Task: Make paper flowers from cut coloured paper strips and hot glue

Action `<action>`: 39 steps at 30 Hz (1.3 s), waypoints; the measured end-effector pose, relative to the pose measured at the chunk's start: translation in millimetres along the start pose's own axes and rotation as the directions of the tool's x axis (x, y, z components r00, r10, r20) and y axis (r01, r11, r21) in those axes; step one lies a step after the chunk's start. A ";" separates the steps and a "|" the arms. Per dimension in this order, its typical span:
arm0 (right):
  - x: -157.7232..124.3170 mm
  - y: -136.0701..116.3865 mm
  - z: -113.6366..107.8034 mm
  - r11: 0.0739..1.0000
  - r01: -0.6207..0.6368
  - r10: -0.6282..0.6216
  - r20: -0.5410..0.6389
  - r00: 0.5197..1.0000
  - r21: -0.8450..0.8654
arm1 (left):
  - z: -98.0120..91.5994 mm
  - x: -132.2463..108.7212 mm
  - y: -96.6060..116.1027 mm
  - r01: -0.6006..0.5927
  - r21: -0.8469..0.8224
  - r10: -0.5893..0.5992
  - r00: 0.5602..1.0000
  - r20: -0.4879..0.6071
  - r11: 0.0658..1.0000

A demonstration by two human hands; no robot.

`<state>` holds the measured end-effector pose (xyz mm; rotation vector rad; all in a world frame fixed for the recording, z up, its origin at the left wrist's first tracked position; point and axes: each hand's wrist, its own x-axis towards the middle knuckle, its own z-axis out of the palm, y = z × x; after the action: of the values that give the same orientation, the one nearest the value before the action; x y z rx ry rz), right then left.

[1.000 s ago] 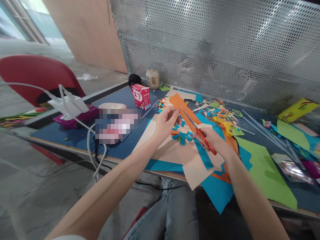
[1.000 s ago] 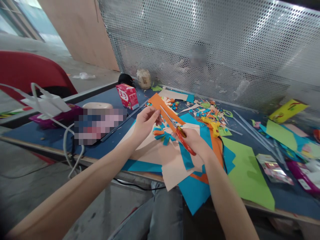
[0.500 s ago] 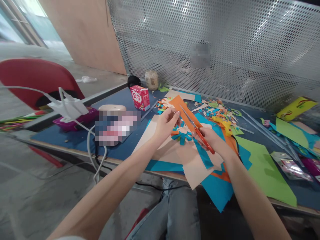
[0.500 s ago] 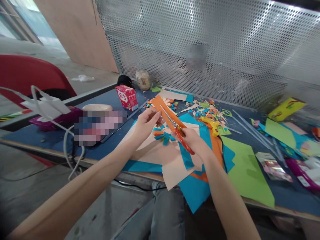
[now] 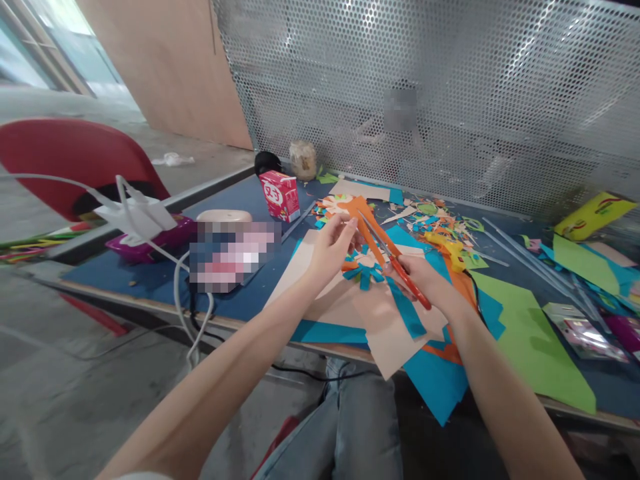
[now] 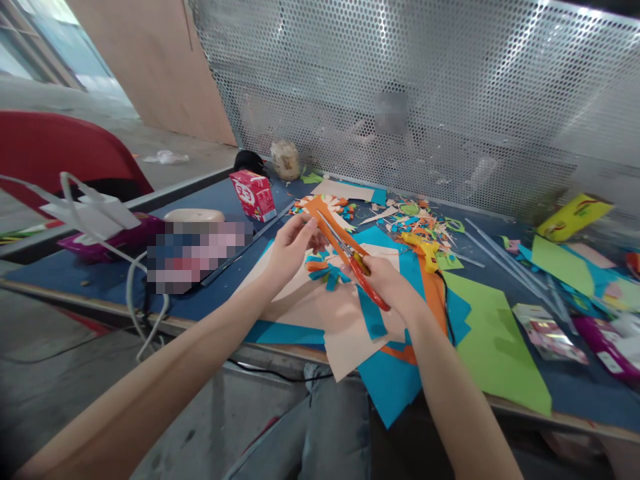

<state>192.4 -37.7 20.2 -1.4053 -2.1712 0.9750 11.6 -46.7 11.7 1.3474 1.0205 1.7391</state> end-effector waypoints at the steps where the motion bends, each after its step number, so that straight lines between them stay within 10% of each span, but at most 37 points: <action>1: -1.0 -1.1 -0.4 1.000 0.003 -0.002 0.018 1.000 -0.005 | -0.3 1.6 -1.0 -0.007 -0.026 0.007 1.000 -0.029 1.000; 39: -4.3 -7.1 -3.6 0.998 0.053 -0.053 0.000 0.999 -0.043 | -2.8 -0.7 2.8 -0.028 0.040 0.025 0.997 0.066 0.999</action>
<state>192.0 -42.2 28.1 -1.3597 -2.2298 0.9135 8.8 -49.0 13.5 1.4406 1.0112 1.6897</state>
